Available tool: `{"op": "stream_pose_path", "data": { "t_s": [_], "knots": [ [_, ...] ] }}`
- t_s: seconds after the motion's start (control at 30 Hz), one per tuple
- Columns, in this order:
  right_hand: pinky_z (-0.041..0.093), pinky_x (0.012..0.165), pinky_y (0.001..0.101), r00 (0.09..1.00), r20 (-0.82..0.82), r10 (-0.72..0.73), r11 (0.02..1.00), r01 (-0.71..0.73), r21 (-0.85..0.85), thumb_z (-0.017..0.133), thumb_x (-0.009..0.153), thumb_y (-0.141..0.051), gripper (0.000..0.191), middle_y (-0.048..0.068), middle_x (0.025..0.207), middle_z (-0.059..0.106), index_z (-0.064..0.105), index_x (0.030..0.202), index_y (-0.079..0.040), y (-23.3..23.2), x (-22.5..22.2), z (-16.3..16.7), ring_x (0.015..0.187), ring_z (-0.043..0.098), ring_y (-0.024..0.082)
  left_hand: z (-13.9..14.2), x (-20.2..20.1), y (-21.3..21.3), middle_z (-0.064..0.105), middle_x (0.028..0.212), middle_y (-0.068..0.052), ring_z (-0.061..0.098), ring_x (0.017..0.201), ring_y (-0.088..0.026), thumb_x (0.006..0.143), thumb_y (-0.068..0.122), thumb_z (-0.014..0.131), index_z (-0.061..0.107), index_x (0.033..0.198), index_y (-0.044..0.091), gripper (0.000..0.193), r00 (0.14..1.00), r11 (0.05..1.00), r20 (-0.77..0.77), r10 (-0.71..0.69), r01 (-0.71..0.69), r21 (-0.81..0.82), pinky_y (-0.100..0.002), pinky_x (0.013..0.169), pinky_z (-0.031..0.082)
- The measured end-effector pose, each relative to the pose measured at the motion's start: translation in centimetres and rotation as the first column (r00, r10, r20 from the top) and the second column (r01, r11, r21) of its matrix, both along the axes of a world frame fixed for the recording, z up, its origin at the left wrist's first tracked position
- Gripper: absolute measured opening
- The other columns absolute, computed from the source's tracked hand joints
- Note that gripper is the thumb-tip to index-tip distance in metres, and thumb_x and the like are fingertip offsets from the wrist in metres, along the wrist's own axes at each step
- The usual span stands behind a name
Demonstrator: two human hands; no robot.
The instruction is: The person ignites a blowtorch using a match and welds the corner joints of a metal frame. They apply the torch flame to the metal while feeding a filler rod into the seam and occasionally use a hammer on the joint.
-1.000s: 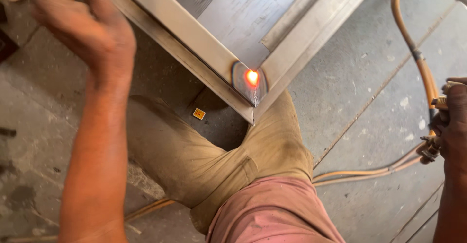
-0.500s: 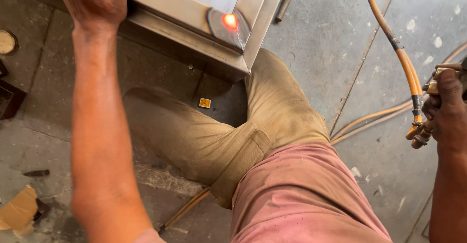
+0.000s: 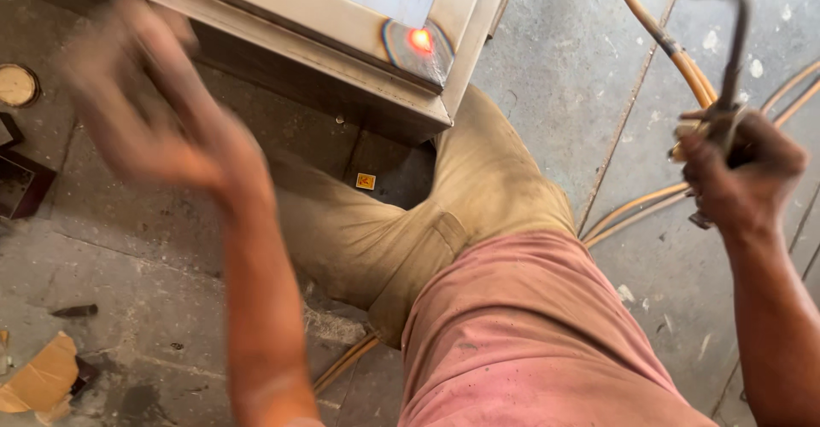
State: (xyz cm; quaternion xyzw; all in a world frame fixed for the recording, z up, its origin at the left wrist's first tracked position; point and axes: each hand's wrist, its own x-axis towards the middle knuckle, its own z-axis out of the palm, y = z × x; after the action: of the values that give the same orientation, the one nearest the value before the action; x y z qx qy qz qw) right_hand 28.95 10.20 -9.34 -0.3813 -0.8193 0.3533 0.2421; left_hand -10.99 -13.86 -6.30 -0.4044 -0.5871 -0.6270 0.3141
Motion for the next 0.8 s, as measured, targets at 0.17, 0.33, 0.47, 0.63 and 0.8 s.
{"op": "stream_pose_path", "data": {
  "t_s": [0.17,0.33,0.47,0.63,0.8],
  "knots": [
    [0.058,0.075,0.0249,0.96,0.132,0.246,0.946,-0.268,0.185,0.089,0.089,-0.021,0.035,0.011,0.099,0.073,0.067,0.105,0.0,-1.4,0.2,-3.5,0.086,0.068,0.01,-4.4,11.4,-3.9,0.073,0.106,-0.005,0.071,0.093,-0.016,0.103,0.013,0.072,0.066,0.114,0.008,0.013,0.989,0.967,0.15,-0.001,0.039,-0.251,-0.037,0.084,0.057],
    [0.058,0.079,0.0243,0.972,0.096,0.216,0.966,-0.227,0.123,0.093,0.087,-0.014,0.041,0.007,0.099,0.076,0.07,0.117,0.002,-3.3,-1.1,-7.3,0.082,0.068,0.006,-6.1,15.7,-3.2,0.077,0.111,-0.002,0.072,0.095,-0.014,0.099,0.011,0.079,0.067,0.117,0.011,0.022,0.997,0.931,0.076,0.016,0.013,-0.365,-0.034,0.085,0.053],
    [0.059,0.08,0.0249,0.97,0.081,0.229,0.966,-0.236,0.101,0.094,0.086,-0.012,0.042,0.006,0.099,0.076,0.07,0.118,0.001,-3.5,-2.6,-8.0,0.086,0.069,0.006,-6.3,15.6,-2.9,0.076,0.113,-0.002,0.072,0.097,-0.014,0.1,0.01,0.079,0.067,0.119,0.01,0.023,0.998,0.918,0.054,0.032,-0.008,-0.396,-0.033,0.085,0.052],
    [0.057,0.076,0.0245,0.961,0.087,0.262,0.957,-0.27,0.11,0.095,0.083,-0.014,0.044,0.006,0.098,0.076,0.07,0.117,0.0,-4.1,-3.7,-8.2,0.084,0.068,0.007,-6.9,15.6,-3.1,0.076,0.112,-0.002,0.071,0.094,-0.014,0.099,0.01,0.08,0.067,0.119,0.011,0.024,0.998,0.897,0.017,0.059,-0.046,-0.44,-0.032,0.085,0.051],
    [0.051,0.066,0.0235,0.959,0.105,0.262,0.953,-0.274,0.126,0.096,0.081,-0.016,0.044,0.004,0.088,0.071,0.072,0.117,-0.003,-4.3,-4.1,-8.4,0.073,0.061,0.006,-6.9,15.9,-3.1,0.077,0.112,-0.001,0.071,0.094,-0.013,0.098,0.01,0.082,0.067,0.12,0.011,0.027,0.997,0.89,0.043,0.067,-0.04,-0.455,-0.032,0.086,0.051]
  ]
}}
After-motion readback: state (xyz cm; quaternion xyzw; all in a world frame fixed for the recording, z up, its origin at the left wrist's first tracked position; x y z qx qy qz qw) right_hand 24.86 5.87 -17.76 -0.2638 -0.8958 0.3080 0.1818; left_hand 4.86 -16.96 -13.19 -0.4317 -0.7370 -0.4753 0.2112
